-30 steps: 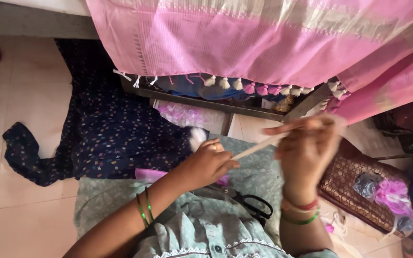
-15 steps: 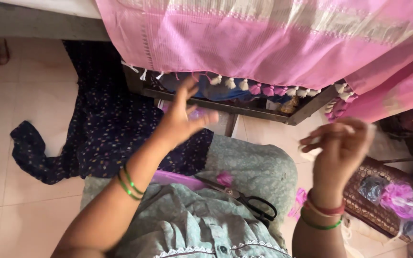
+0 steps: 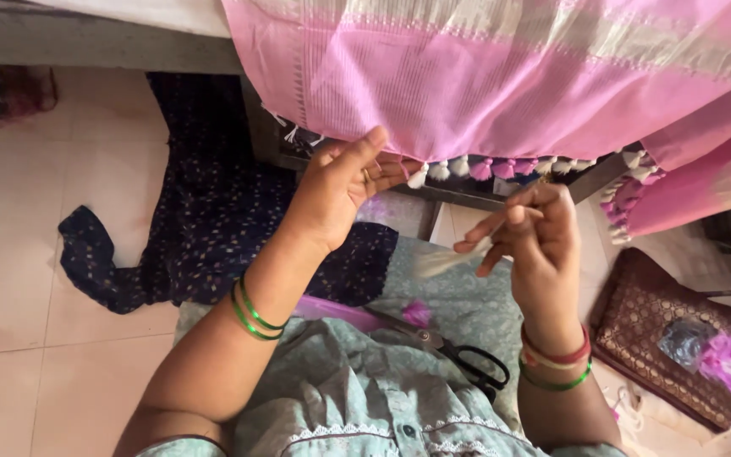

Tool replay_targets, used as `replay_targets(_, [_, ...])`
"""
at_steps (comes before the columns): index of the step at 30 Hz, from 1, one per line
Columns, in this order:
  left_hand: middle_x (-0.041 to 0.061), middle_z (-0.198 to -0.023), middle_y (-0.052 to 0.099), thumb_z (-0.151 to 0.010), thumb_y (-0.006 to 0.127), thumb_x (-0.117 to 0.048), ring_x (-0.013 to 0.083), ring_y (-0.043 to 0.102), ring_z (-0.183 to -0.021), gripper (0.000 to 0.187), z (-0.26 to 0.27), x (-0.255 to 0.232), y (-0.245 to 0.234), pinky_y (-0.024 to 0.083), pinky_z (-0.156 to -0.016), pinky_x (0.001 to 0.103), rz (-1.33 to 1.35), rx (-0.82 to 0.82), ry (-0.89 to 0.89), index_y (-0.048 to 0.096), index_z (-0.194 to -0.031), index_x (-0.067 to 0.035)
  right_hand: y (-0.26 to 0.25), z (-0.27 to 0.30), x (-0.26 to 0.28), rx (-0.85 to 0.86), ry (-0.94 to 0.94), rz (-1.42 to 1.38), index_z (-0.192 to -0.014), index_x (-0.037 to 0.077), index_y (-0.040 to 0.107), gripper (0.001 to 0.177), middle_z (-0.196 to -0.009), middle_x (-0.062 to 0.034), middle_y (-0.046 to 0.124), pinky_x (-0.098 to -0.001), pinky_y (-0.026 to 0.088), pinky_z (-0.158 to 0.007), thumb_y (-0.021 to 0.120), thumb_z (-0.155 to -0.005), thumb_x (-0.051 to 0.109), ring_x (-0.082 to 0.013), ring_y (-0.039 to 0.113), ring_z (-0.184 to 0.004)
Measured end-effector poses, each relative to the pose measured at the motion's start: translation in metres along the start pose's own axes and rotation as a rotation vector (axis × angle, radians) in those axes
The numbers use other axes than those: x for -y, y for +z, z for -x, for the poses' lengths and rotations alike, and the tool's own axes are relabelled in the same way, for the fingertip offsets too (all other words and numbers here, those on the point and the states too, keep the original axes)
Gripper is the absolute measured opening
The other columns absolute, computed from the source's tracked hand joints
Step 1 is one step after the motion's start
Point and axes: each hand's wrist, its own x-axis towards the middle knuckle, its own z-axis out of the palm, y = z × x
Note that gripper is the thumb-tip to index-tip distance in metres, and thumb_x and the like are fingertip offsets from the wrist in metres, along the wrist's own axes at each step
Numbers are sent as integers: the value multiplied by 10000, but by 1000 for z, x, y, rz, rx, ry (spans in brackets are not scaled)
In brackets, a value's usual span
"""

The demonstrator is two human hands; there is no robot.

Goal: The recorder is making decorative white tassels and attaching them to the edge of a pink cloth.

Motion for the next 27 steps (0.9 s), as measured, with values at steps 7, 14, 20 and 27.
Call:
replay_targets(7, [87, -1064, 698, -1065, 720, -244, 217, 670, -1054, 278, 4, -1, -22, 565, -1074, 472, 26, 41, 115, 686, -1060, 31, 22, -3, -10, 88, 2, 6, -1122, 47, 479, 72, -938, -145, 729, -241, 547, -533, 504, -1100, 110, -182, 739, -806])
replay_targets(14, [90, -1141, 717, -986, 672, -234, 236, 692, -1071, 222, 28, -32, -29, 574, -964, 467, 337, -25, 232, 671, -1118, -55, 49, 7, -36, 262, -27, 233, -1066, 2, 596, 44, -931, -71, 724, -218, 480, -594, 602, -1029, 25, -62, 583, -710])
replay_targets(20, [136, -987, 768, -941, 748, -112, 193, 735, -880, 200, 38, -41, -12, 599, -793, 315, -252, -138, 181, 729, -1067, 42, 84, 2, -14, 245, -3, 321, -1078, 11, 664, 87, -799, -29, 711, -213, 474, -521, 633, -1003, 43, -47, 589, -621])
replay_targets(27, [107, -932, 777, -931, 737, -119, 156, 744, -811, 169, 36, -32, -23, 622, -755, 294, -242, -146, 152, 754, -1003, 33, 106, -2, -6, 215, -56, 306, -1150, -1, 690, 174, -872, -21, 729, -205, 502, -574, 638, -985, 12, -42, 609, -661])
